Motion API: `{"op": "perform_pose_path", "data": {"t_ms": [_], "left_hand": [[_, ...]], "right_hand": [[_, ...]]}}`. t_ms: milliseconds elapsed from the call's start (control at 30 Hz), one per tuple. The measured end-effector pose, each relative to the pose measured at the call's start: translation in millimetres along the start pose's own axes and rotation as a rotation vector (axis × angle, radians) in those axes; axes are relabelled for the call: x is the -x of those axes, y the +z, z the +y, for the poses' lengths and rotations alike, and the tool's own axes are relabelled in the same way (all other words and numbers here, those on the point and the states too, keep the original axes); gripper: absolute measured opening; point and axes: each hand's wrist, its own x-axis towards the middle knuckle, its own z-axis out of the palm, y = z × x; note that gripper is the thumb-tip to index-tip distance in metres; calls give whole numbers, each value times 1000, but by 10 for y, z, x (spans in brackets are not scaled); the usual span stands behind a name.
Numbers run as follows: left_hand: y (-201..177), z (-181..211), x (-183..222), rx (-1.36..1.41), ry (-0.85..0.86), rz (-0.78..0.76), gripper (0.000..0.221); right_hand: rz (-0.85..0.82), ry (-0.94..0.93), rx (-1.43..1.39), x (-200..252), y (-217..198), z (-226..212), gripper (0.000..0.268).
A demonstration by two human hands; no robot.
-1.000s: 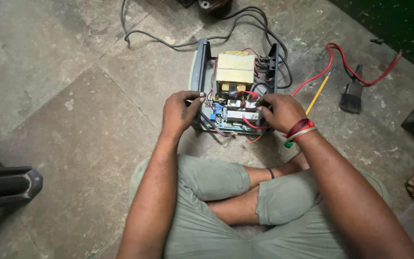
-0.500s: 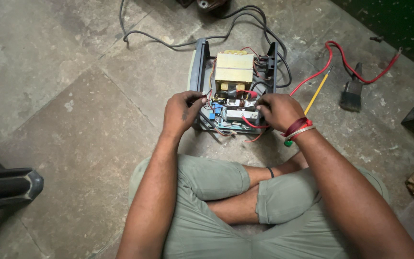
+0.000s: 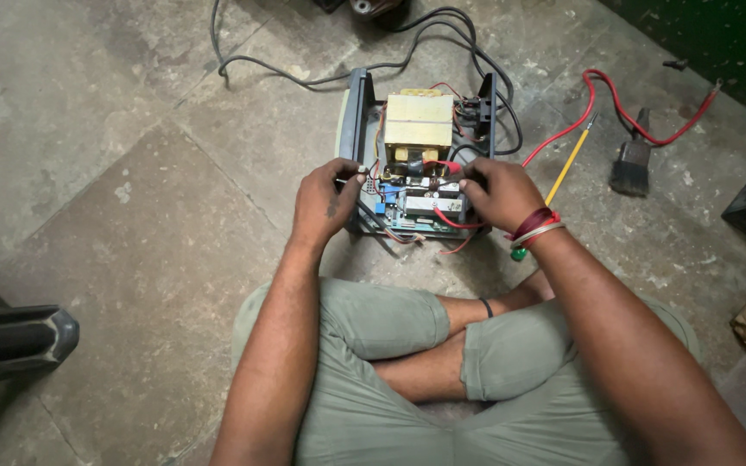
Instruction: The person manipulates the internal wires and components of an electronic device, touching various colored wires and connections with their hands.
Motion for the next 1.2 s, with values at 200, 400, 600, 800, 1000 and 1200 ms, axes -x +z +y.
{"op": "perform_pose_path", "data": {"t_ms": [200,400,600,800,1000,1200], "left_hand": [[20,80,8,28,-114,-117,31],[380,44,111,112,399,-145,19],[477,185,139,62,316,-277,18],[436,220,150,13,289,-321,20],[509,95,130,-5,296,-366,20],[644,-45,136,-58,271,-421,20]], "right_hand": [[-3,-21,-293,-28,25,57,23],[-158,121,-603,-82,184,151,21],[-232,243,-846,-56,274,157,22],[-256,256,-870,-58,380,213,22],[-179,302,-831,-54,473,259,20],[-243,359,-909,-32,672,396,21]]}}
